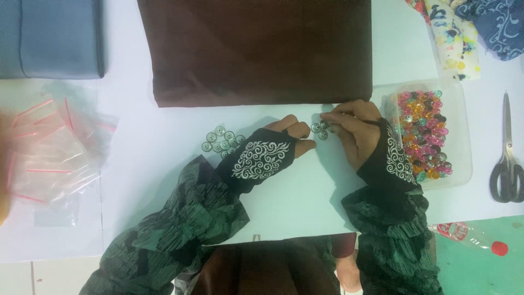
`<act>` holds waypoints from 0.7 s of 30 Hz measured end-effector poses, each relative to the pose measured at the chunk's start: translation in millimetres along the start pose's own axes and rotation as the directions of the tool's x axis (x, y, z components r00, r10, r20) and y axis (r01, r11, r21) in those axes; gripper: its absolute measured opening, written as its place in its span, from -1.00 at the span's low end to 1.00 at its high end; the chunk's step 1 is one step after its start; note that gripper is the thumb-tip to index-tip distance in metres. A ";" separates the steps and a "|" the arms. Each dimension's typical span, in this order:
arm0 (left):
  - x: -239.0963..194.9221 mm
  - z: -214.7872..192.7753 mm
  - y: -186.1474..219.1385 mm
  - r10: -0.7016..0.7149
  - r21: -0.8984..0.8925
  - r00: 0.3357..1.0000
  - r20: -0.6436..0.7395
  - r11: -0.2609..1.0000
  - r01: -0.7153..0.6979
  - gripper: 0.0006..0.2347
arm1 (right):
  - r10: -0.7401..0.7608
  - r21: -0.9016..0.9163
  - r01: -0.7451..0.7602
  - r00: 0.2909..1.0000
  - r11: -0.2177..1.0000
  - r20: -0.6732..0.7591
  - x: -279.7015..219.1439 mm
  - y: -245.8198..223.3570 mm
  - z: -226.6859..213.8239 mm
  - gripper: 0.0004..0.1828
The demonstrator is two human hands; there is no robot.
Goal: The person arranges small silver buttons on a white table surface, forming a pattern. They repeatedly pick up buttons, place them in rows, and adjust their positions. The person also briefly reaches into a container of colorful beads but continues to handle the silver buttons.
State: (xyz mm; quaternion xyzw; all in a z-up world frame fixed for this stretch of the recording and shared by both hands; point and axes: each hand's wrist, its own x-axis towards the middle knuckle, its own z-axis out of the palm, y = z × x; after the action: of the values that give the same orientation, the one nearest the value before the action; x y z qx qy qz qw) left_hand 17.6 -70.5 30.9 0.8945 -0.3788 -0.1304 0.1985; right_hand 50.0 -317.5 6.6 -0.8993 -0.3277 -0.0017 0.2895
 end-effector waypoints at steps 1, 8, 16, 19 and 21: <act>3.8 7.6 -2.4 -0.001 -0.003 1.000 0.002 1.000 0.001 -0.81 | 0.002 0.002 -0.002 1.000 1.000 0.002 -1.3 1.4 1.4 -0.77; 16.9 37.9 -12.0 0.005 -0.055 1.000 -0.030 0.998 -0.007 -0.64 | 0.106 -0.022 -0.105 0.992 0.994 0.072 -6.8 11.0 11.2 -0.76; 8.9 35.0 -14.5 0.005 -0.095 1.000 0.014 0.995 -0.003 -0.62 | 0.127 0.063 -0.125 0.992 0.990 -0.024 -6.6 -4.1 13.8 -0.84; 8.3 45.3 -21.7 0.199 0.148 0.970 -0.141 0.973 -0.178 -0.53 | 0.078 0.025 -0.077 0.997 0.997 -0.020 -4.4 -5.9 12.6 -0.83; 6.9 42.1 -16.8 0.061 -0.139 0.995 -0.085 0.988 -0.072 -0.66 | 0.111 0.049 -0.109 0.993 0.993 -0.038 -5.8 -7.0 12.9 -0.85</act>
State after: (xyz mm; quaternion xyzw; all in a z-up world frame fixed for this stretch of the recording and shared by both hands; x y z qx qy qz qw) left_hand 16.7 -75.6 -14.7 0.8694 -0.3900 -0.1143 0.2810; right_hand 38.9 -309.9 -1.7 -0.9087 -0.2718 0.0036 0.3169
